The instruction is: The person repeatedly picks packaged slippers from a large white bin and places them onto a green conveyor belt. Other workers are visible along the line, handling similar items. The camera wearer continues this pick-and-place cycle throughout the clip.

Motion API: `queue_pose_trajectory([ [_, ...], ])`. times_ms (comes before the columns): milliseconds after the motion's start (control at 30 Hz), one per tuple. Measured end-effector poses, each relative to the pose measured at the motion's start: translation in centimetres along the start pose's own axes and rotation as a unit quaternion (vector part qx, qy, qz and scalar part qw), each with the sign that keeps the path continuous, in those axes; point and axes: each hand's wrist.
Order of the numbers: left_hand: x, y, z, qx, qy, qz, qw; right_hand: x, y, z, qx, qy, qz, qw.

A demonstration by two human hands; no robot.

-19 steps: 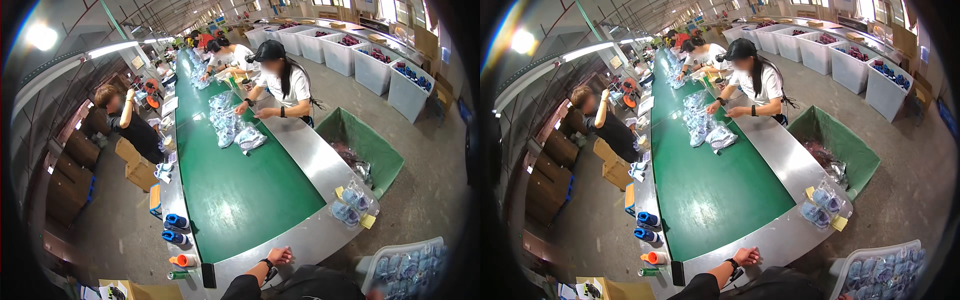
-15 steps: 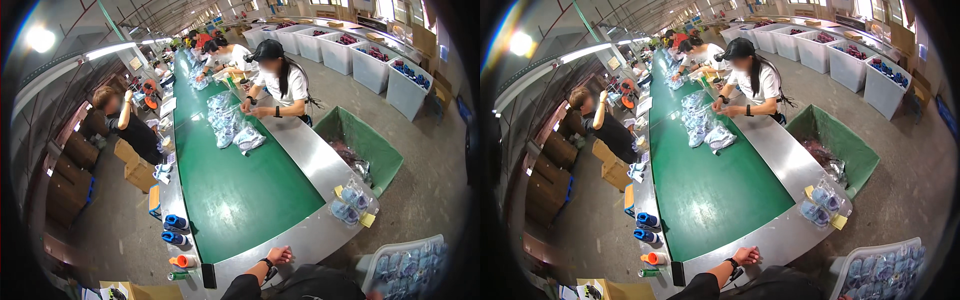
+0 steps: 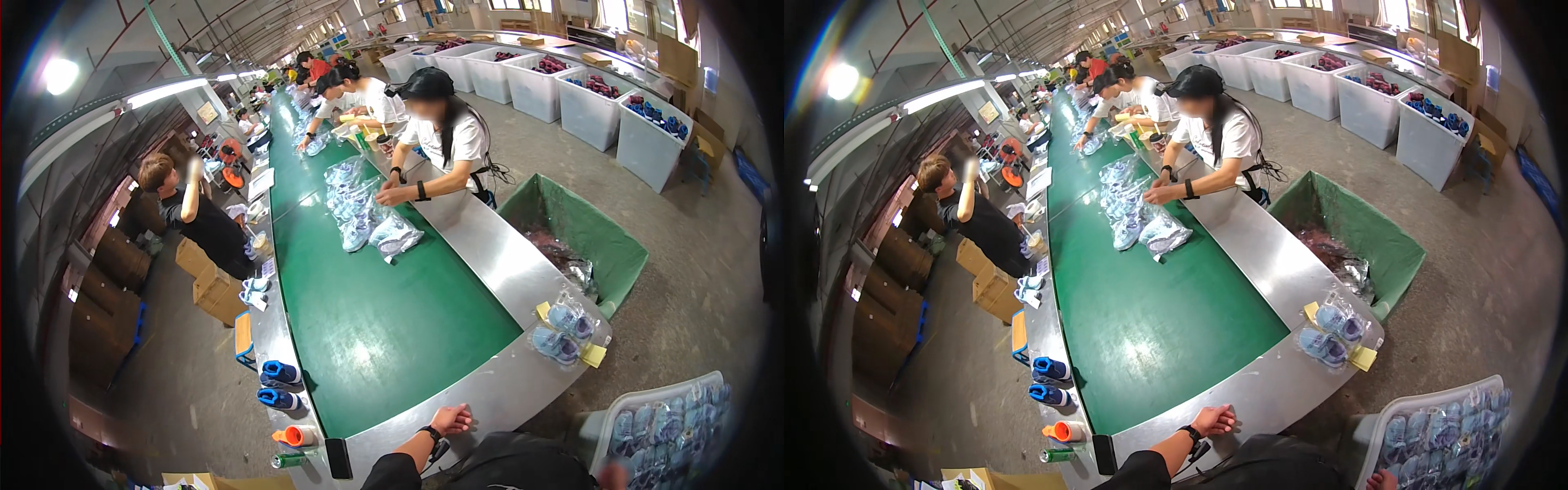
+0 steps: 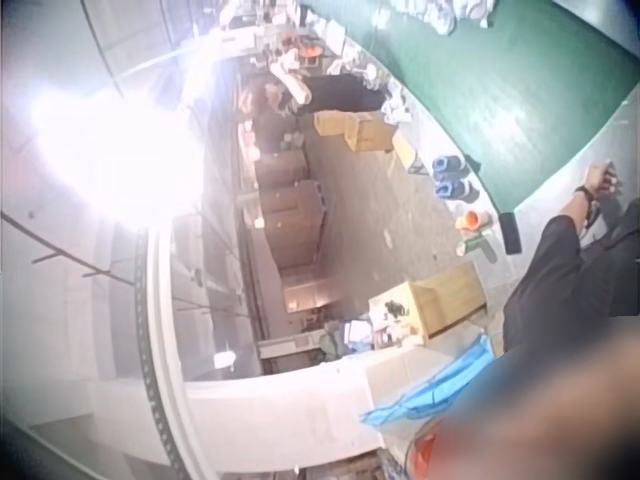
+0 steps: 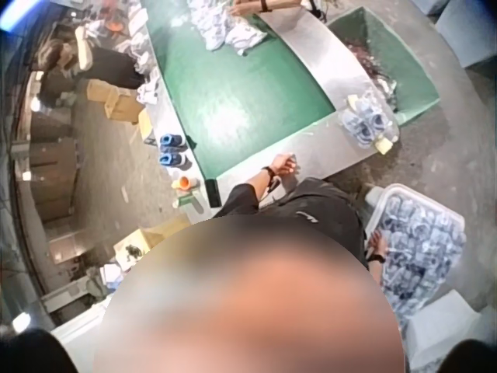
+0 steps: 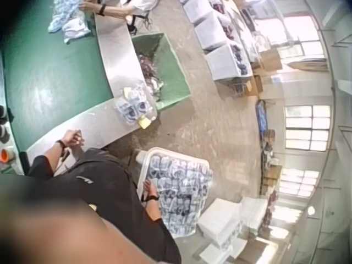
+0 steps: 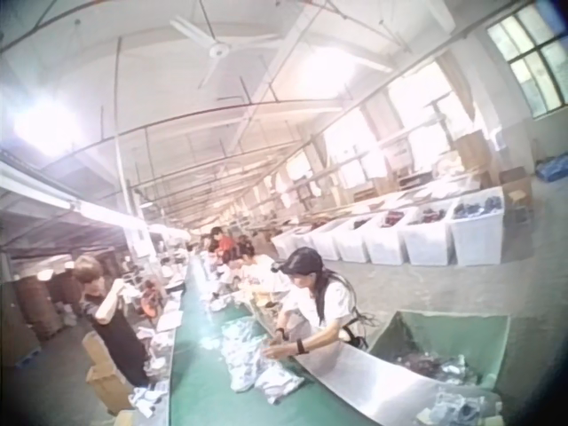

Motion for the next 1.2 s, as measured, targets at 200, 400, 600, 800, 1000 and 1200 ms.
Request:
queue_pose_trajectory([
  [200,-0.1,-0.2,0.1,0.007,-0.009,-0.002,1.000,0.0,-0.7,0.5,-0.066,-0.013,0.010,0.998],
  [400,-0.1,-0.1,0.0,0.007,-0.007,-0.005,1.000,-1.1,-0.6,-0.1,-0.038,0.033,0.006,0.999],
  [600,0.0,0.1,0.0,0.003,-0.002,-0.010,1.000,-1.7,-0.4,-0.4,-0.016,0.049,-0.008,0.999],
  [800,0.2,0.4,0.0,-0.001,0.002,-0.019,1.000,-1.7,-0.4,0.3,-0.038,0.047,-0.010,0.998],
  [1000,0.4,0.8,-0.2,0.007,-0.006,-0.018,1.000,-1.2,-0.7,0.8,-0.047,0.045,-0.009,0.998],
  [1200,0.4,0.7,-0.2,0.001,-0.003,-0.021,1.000,-0.6,-0.7,1.7,-0.077,0.031,0.009,0.997],
])
Point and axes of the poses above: each hand's wrist, its own y-axis towards the middle knuckle, its own z-axis out of the palm, x = y × z, and after that the axes turned 15 degrees about y, right-handed
